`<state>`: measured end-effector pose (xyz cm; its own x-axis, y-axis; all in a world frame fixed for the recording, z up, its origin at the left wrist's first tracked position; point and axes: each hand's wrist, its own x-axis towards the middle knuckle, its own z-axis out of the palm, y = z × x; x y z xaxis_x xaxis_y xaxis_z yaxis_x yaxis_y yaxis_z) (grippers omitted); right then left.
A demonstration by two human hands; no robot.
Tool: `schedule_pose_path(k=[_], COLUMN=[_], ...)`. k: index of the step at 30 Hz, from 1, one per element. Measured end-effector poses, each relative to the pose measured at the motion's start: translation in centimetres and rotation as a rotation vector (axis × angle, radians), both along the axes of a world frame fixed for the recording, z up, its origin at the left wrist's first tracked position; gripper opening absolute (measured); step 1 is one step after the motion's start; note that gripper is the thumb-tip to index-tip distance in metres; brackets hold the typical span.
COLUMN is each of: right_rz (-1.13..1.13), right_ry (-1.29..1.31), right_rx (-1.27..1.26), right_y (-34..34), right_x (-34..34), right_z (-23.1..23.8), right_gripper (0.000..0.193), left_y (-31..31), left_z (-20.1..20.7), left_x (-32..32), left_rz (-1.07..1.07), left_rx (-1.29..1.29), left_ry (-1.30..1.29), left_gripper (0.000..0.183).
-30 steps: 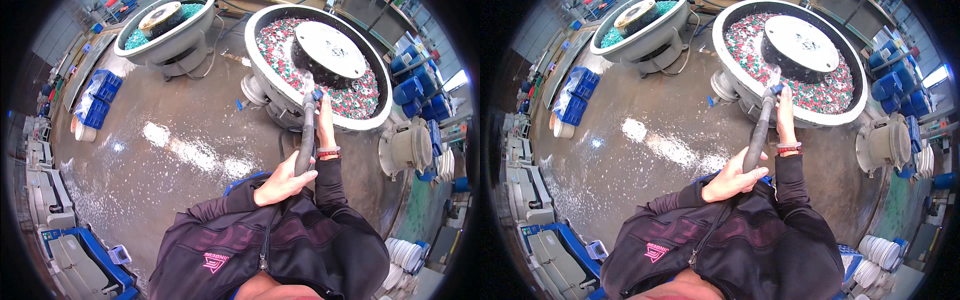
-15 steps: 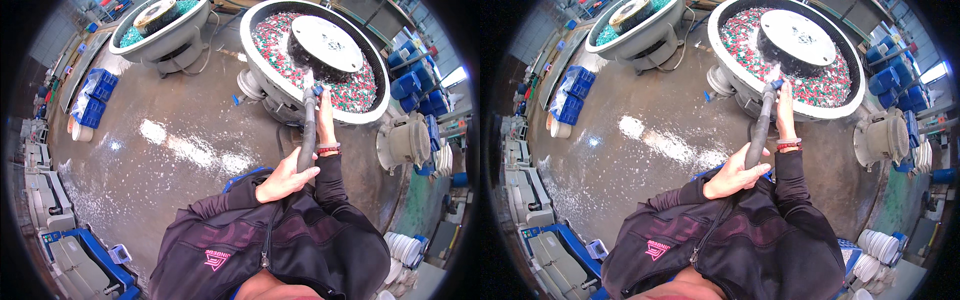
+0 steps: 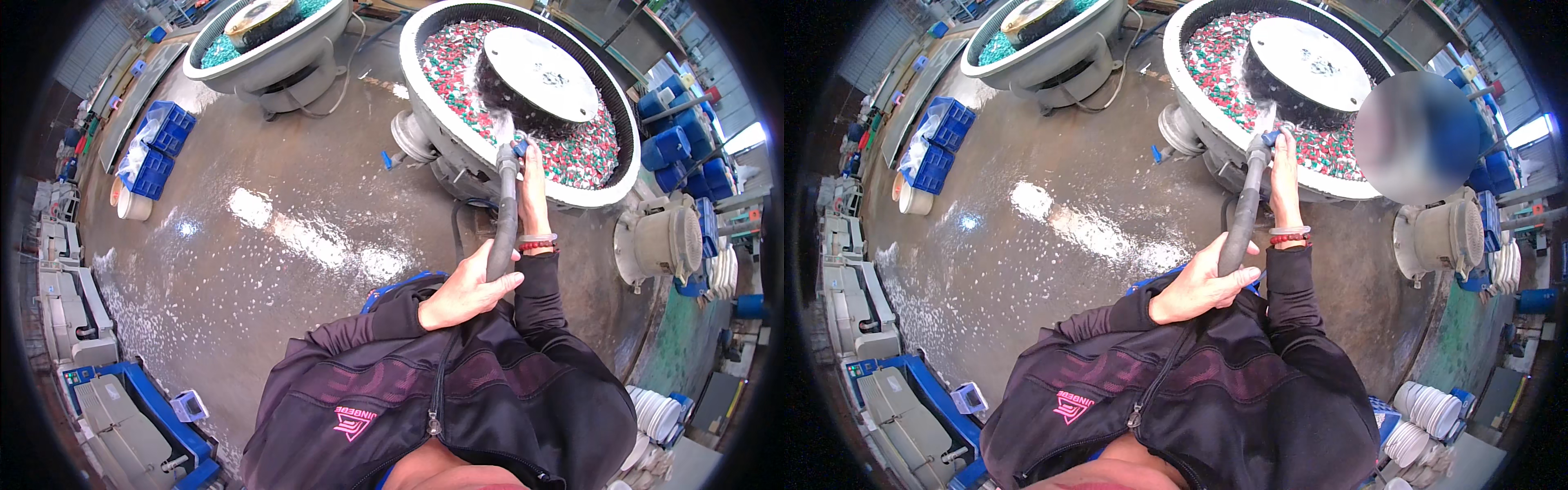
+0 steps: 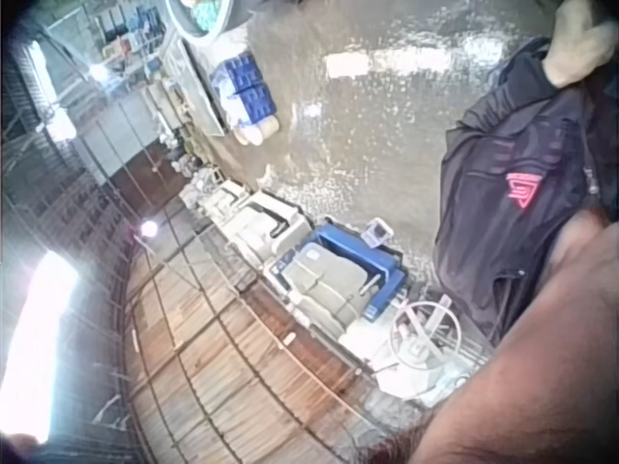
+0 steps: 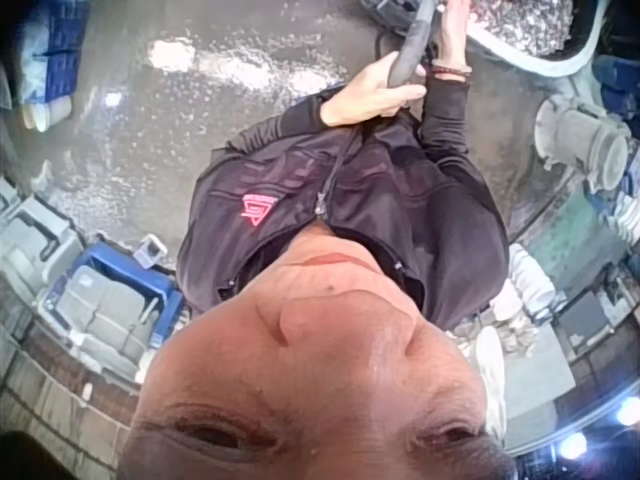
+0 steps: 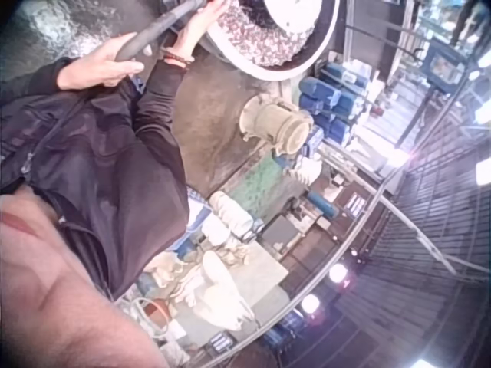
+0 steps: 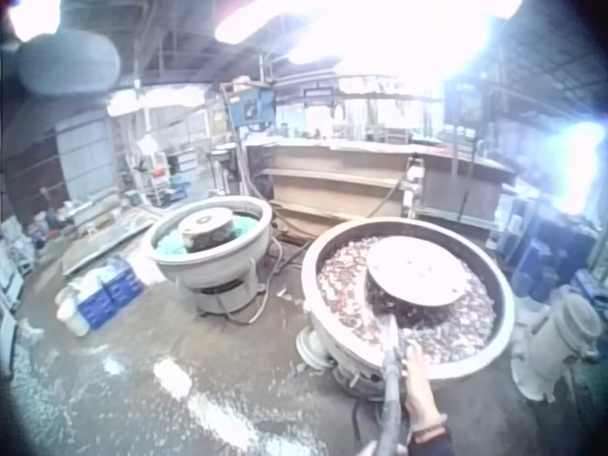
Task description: The person uses a water hose to spray and clean small industrial parts within a vibrating bowl and then moves to another machine to check on similar components being processed.
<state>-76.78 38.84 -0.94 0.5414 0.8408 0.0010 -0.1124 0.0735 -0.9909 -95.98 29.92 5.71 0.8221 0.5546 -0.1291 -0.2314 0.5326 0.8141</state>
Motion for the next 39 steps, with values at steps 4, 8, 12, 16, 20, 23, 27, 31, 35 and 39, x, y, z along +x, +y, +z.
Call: schedule_pose_path(k=[4, 8, 12, 16, 20, 23, 27, 31, 35, 39], right_rz=[0.031, 0.001, -0.048, -0.067, -0.102, -0.123, -0.183, -0.160, -0.133, -0.176], right_ry=[-0.016, -0.023, -0.023, 0.040, -0.016, 0.029, 0.015, 0.027, 0.103, 0.070], right_rx=[-0.091, -0.064, -0.071, 0.024, 0.040, 0.031, 0.027, -0.004, -0.044, -0.068], right_y=[0.2, 0.1, 0.2, -0.9, 1.0, 0.3, -0.6, -0.7, -1.4, -1.7], right_x=[1.3, 0.8, 1.1, 0.0, 0.4, 0.6, 0.6, 1.8, 2.1, 1.6], right_z=[-0.6, -0.4, -0.1, 2.2, -0.2, 1.1, 2.1, 0.1, 0.6, 0.9], right_gripper=[0.064, 0.066, 0.066, 0.067, 0.069, 0.072, 0.076, 0.077, 0.079, 0.077], left_y=[0.0, -0.3, -0.5, -0.7, -0.6, -0.6, -0.6, -0.6, -1.0, -0.9], left_z=[0.3, 0.0, -0.4, -0.1, 0.7, 0.7, 0.8, 1.0, 1.0, 0.4], left_x=[0.2, 0.4, 0.8, 1.3, 1.0, 1.4, 1.9, 2.1, 2.6, 2.7], left_rz=[-0.012, -0.014, 0.002, -0.049, -0.079, -0.104, -0.129, -0.161, -0.125, -0.093], left_rx=[0.012, 0.071, 0.235, 0.159, 0.021, 0.047, 0.071, 0.063, 0.148, 0.267], left_ry=[0.012, 0.050, 0.101, 0.095, 0.093, 0.108, 0.132, 0.147, 0.168, 0.178], left_gripper=[0.028, 0.029, 0.033, 0.030, 0.028, 0.029, 0.029, 0.029, 0.027, 0.029])
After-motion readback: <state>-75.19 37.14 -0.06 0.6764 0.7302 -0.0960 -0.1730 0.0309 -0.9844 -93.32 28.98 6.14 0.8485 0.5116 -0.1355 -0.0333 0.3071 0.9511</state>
